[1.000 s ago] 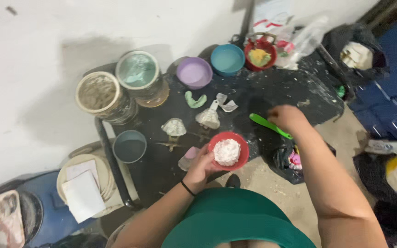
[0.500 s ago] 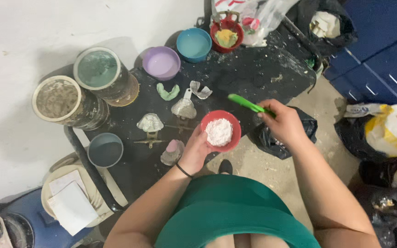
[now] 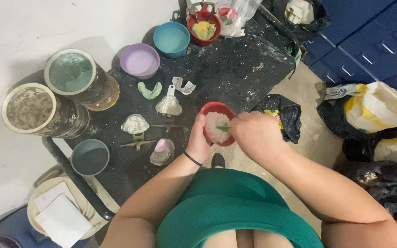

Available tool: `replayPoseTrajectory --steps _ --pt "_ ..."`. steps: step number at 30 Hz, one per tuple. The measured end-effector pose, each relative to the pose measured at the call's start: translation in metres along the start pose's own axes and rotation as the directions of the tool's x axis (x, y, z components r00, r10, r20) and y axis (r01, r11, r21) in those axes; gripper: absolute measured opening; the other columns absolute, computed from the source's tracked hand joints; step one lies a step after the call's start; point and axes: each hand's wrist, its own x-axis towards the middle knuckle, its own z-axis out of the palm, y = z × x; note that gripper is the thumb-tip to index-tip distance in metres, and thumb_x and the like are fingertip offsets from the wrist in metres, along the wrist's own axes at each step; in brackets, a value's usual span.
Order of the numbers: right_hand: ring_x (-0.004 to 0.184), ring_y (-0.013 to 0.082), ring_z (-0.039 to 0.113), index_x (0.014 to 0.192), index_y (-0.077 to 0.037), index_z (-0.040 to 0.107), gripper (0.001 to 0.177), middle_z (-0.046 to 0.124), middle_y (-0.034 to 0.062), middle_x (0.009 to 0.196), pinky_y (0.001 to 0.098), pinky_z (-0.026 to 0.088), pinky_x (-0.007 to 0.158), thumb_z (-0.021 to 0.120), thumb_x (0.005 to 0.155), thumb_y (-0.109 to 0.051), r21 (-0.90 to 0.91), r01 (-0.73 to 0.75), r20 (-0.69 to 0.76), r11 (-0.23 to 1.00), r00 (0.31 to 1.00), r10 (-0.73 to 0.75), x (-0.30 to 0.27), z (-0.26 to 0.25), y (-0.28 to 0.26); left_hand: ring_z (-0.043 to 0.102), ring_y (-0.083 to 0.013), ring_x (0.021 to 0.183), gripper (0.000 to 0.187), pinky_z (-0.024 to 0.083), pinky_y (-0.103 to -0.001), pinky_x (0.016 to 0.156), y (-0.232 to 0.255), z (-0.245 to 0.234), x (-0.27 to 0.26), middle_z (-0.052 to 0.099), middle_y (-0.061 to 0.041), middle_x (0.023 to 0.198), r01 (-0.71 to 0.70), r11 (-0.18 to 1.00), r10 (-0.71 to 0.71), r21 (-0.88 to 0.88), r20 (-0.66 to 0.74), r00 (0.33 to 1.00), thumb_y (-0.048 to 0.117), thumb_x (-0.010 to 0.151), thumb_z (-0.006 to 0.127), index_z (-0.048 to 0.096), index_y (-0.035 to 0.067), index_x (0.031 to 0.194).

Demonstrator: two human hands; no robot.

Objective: The person mixes a pink paste in a red bowl using a green spatula. They then add a white powder from a packet into the bowl and continue mixing. The person also handles a dental mold, applying the pink mixture to it with the spatula.

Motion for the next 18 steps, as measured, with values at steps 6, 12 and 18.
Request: replayPoseTrajectory --steps 6,12,18 --pt "0.053 0.0182 0.063 0.064 -0.020 0.064 0.018 0.056 -0.0032 0.057 0.0293 0.046 0.047 0.071 0.078 -0.011 -0.035 -0.012 0.022 0.999 1.000 0.012 0.020 -0.028 0.013 0.066 -0.0267 0.124 0.047 0.055 -0.047 0.108 0.028 0.036 -0.028 0.069 -0.012 0.137 0.107 0.982 -0.116 -0.153 -0.056 0.992 0.049 0.101 0.061 0.062 0.019 0.138" --pt "0.055 0.0149 0.065 0.067 -0.024 0.064 0.020 0.059 -0.0057 0.061 0.0300 0.050 0.049 0.069 0.083 -0.015 0.099 0.059 0.028 0.993 0.998 -0.062 0.023 -0.037 -0.004 0.073 -0.0218 0.110 0.034 0.061 -0.041 0.099 0.012 0.008 -0.005 0.077 -0.009 0.120 0.120 0.984 -0.129 -0.131 -0.069 0.989 0.047 0.104 0.057 0.068 0.020 0.121" --pt "0.053 0.0131 0.062 0.067 -0.023 0.065 0.027 0.059 -0.0050 0.057 0.0263 0.051 0.051 0.068 0.092 -0.012 -0.006 0.057 0.164 0.998 0.985 -0.055 0.028 -0.057 0.012 0.067 -0.0319 0.124 0.055 0.054 -0.048 0.108 0.047 0.030 -0.017 0.071 -0.021 0.129 0.125 0.988 -0.125 -0.093 0.008 0.992 0.061 0.100 0.057 0.066 0.015 0.129"
